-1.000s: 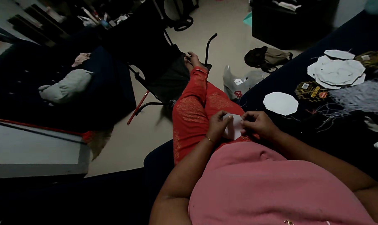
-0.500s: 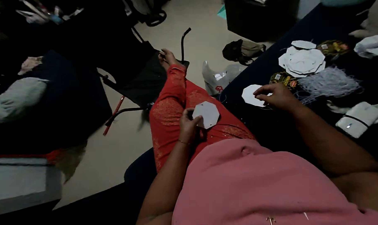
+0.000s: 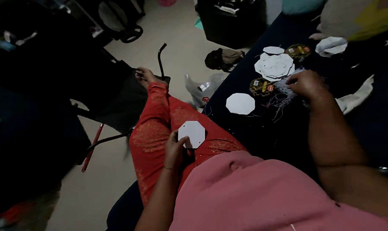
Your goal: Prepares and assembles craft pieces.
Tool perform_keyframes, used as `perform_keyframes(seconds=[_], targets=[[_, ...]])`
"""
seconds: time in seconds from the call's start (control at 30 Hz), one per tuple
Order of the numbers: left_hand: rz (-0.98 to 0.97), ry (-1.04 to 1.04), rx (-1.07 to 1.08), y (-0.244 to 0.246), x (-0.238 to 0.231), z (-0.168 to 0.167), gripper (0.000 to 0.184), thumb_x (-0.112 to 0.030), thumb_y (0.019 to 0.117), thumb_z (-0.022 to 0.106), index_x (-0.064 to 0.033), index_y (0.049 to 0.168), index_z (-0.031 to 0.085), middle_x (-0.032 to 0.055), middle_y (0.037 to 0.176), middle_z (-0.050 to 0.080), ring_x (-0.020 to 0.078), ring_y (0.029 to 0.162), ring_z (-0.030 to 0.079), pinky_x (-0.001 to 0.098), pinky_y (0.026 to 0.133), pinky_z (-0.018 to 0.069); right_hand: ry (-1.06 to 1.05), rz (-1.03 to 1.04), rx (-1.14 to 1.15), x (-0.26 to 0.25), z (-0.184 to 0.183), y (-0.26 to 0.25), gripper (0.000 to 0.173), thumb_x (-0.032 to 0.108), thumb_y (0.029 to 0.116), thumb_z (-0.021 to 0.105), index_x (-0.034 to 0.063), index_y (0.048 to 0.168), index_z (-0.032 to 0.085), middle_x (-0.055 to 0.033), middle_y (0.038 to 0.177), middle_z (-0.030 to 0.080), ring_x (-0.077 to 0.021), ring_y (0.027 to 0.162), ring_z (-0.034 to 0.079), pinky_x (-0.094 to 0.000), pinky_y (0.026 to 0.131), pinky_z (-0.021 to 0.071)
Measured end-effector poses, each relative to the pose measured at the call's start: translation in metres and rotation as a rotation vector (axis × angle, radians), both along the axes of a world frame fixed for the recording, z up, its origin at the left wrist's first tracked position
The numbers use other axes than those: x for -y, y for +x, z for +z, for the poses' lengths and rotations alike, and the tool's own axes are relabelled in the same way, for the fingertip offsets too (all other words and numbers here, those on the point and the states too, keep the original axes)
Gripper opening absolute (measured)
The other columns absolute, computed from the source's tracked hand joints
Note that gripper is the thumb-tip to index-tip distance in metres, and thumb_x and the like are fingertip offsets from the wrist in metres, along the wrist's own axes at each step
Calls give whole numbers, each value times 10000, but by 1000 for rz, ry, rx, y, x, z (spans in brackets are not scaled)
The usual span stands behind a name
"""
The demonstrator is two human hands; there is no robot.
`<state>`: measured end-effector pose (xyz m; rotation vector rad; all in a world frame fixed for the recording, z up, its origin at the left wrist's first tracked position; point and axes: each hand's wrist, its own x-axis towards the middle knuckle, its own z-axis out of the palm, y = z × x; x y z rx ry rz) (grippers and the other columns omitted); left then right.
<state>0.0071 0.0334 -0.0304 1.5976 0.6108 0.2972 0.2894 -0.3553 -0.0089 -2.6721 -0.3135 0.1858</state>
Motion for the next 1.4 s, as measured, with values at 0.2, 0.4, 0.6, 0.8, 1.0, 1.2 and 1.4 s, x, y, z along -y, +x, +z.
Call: perform_keyframes(seconds=[0.2, 0.4, 0.6, 0.8, 1.0, 1.2, 1.4], targets=[[-37, 13, 1, 0, 1, 2, 296, 49, 930, 563, 75, 1225, 547, 89, 1047, 678, 114, 900, 686, 301, 817, 595, -115, 21, -90, -6, -7, -1, 126, 79, 907, 741, -34, 959, 756, -324, 1032, 686, -536, 1044, 634, -750, 883, 458], [-41, 9, 7, -2, 2, 3, 290, 49, 929, 567, 68, 1218, 559, 86, 1036, 686, 118, 892, 691, 294, 811, 596, -294, 110, -199, -16, -34, 2, 189, 50, 894, 724, 7, 1076, 750, -288, 1109, 689, -502, 1093, 638, -727, 884, 483], [-55, 22, -4, 0, 0, 1, 287, 50, 933, 580, 70, 1220, 566, 100, 1056, 687, 129, 914, 688, 304, 827, 593, -351, 13, -208, -24, -51, -4, 165, 43, 892, 710, -17, 1045, 723, -304, 1084, 683, -528, 1026, 650, -735, 783, 494], [-55, 22, -14, -2, 1, 3, 266, 43, 942, 582, 62, 1207, 572, 101, 1045, 686, 134, 908, 690, 306, 817, 595, -431, -42, -247, -36, -47, -13, 180, 69, 916, 687, -108, 946, 668, -331, 1055, 669, -523, 1009, 656, -713, 762, 493], [-55, 13, -30, -2, -1, 6, 294, 47, 941, 585, 74, 1233, 565, 104, 1068, 684, 121, 922, 683, 302, 833, 588, -94, 160, -104, 1, -40, 18, 190, 170, 895, 793, -13, 934, 759, -282, 978, 701, -504, 1003, 651, -743, 878, 468], [-65, -19, -5, 0, 1, 2, 274, 48, 943, 573, 65, 1217, 571, 95, 1049, 689, 126, 910, 691, 306, 829, 596, 375, 297, 296, 3, 55, -21, 128, 100, 896, 771, -23, 917, 740, -184, 913, 706, -289, 829, 671, -531, 800, 542], [-72, -11, -10, -2, -2, 2, 268, 22, 940, 592, 48, 1207, 581, 78, 1024, 698, 116, 876, 695, 299, 781, 603, 800, 472, 531, -44, 88, -68, 135, 156, 883, 742, 22, 880, 749, -13, 871, 704, 0, 788, 632, -183, 756, 546]])
